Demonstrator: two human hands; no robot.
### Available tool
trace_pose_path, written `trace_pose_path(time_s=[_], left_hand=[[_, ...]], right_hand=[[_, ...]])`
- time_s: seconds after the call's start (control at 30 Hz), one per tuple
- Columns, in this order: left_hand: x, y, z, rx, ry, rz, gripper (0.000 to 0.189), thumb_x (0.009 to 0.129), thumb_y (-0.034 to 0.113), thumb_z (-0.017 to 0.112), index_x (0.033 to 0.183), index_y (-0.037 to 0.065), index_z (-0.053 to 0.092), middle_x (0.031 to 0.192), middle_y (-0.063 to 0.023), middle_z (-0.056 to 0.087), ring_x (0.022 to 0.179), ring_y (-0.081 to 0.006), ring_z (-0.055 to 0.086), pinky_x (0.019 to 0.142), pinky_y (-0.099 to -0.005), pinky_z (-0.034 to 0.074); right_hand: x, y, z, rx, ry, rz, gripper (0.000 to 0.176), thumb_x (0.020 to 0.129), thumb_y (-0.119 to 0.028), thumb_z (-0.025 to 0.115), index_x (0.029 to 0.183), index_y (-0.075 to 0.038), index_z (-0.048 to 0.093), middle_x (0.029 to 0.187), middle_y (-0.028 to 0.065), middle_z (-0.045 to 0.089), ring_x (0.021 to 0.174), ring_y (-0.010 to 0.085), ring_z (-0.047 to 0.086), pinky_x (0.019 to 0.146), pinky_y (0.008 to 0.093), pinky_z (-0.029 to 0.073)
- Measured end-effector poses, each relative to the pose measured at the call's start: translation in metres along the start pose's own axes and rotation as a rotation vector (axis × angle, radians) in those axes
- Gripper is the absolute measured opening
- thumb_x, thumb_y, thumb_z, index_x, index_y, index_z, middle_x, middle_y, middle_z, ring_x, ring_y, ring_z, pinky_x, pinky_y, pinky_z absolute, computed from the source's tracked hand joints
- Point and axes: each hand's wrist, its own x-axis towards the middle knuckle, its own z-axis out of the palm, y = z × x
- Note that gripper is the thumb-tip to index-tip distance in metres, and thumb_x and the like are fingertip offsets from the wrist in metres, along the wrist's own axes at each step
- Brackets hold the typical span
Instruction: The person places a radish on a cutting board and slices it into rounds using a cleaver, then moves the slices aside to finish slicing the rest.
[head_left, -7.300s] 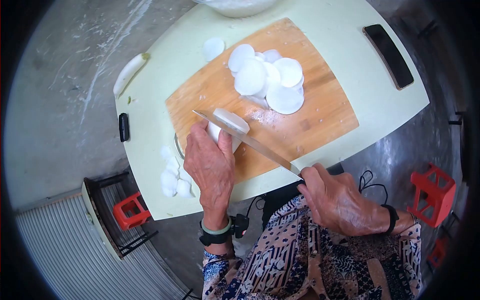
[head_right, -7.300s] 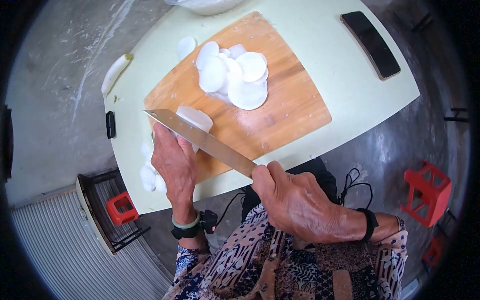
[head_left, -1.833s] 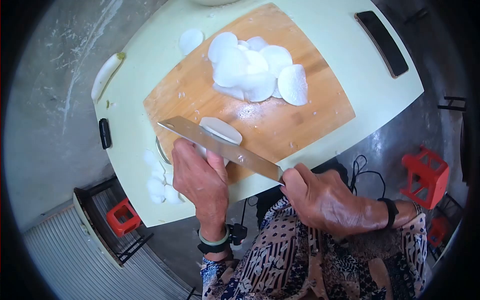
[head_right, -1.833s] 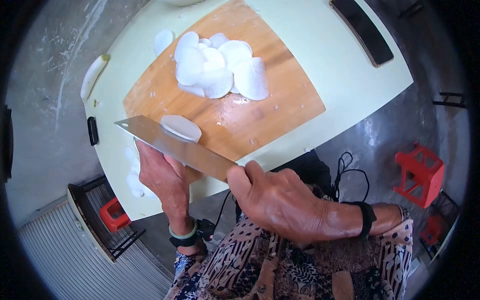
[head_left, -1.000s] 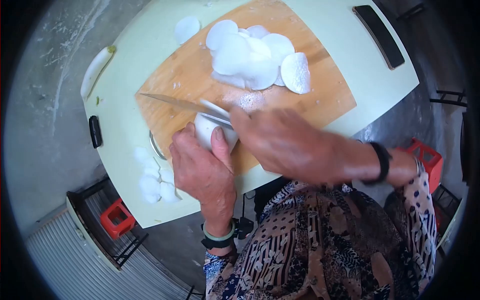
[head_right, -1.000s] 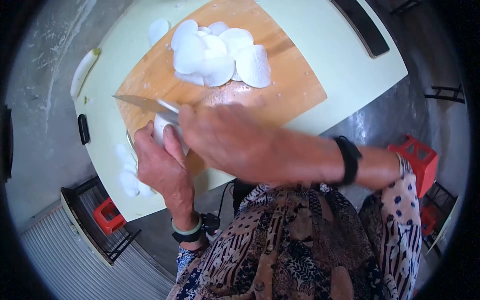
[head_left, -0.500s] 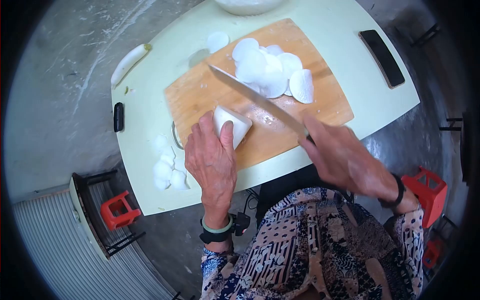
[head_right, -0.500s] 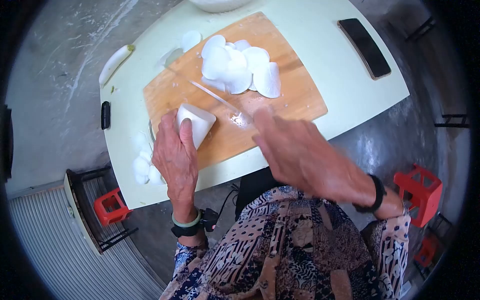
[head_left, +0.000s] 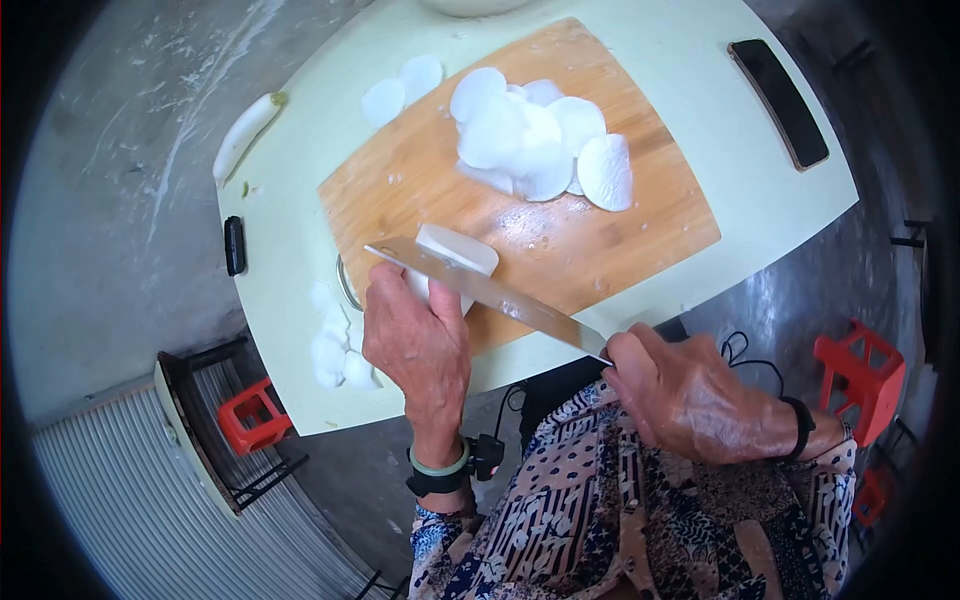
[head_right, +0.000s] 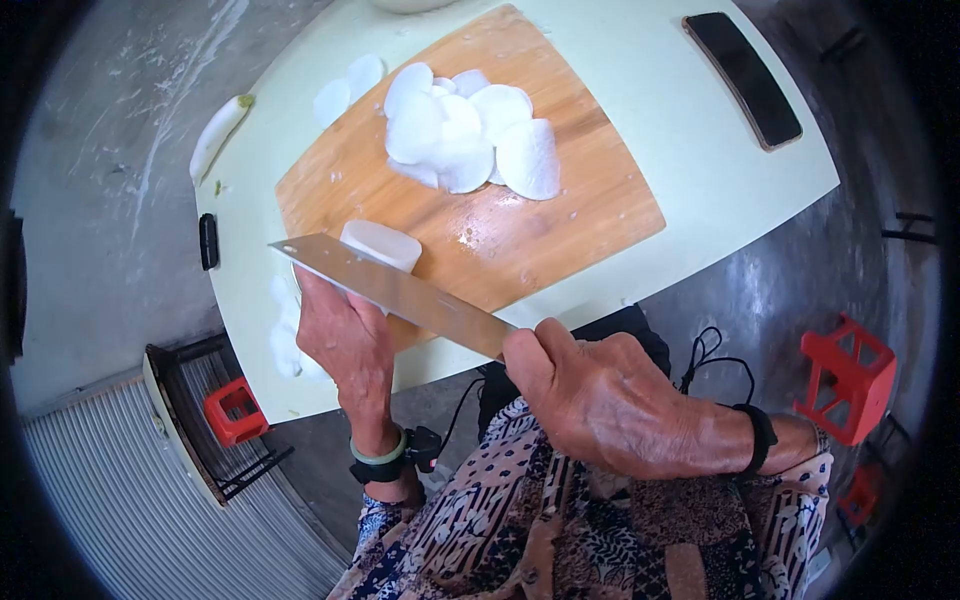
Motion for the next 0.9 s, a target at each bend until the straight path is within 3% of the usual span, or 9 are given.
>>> trace_pose_path(time_s=[0.33,0.63,0.9], left_hand=[[-0.005,-0.015,0.0,0.029,-0.059,0.014,0.033,0.089,0.021,0.065,0.112,-0.001,0.057,0.089,-0.0202,0.063,0.081,-0.0437,0.063,0.07,-0.0502,0.049],[-0.004,-0.002,-0.001,-0.001,-0.035,-0.01,0.029,0.094,0.024,0.063,0.109,0.0,0.057,0.09,-0.0207,0.063,0.08,-0.0438,0.063,0.068,-0.0504,0.049],[-0.002,-0.004,0.0,-0.017,-0.015,-0.041,0.038,0.095,0.035,0.067,0.109,0.001,0.058,0.09,-0.019,0.063,0.08,-0.0421,0.064,0.068,-0.0479,0.05]], right_hand=[[0.019,-0.001,-0.003,0.006,-0.088,-0.014,0.027,0.081,0.0,0.065,0.099,0.004,0.046,0.08,0.0129,0.052,0.054,0.0252,0.063,0.042,0.0351,0.051],[0.057,0.001,0.021,-0.042,0.169,-0.023,0.024,0.084,-0.004,0.066,0.095,0.001,0.045,0.079,0.0181,0.06,0.057,0.0303,0.068,0.045,0.0374,0.054],[0.031,-0.005,0.02,0.014,0.043,0.1,0.021,0.084,0.0,0.064,0.097,0.001,0.047,0.083,0.0133,0.055,0.066,0.0291,0.064,0.051,0.039,0.052]])
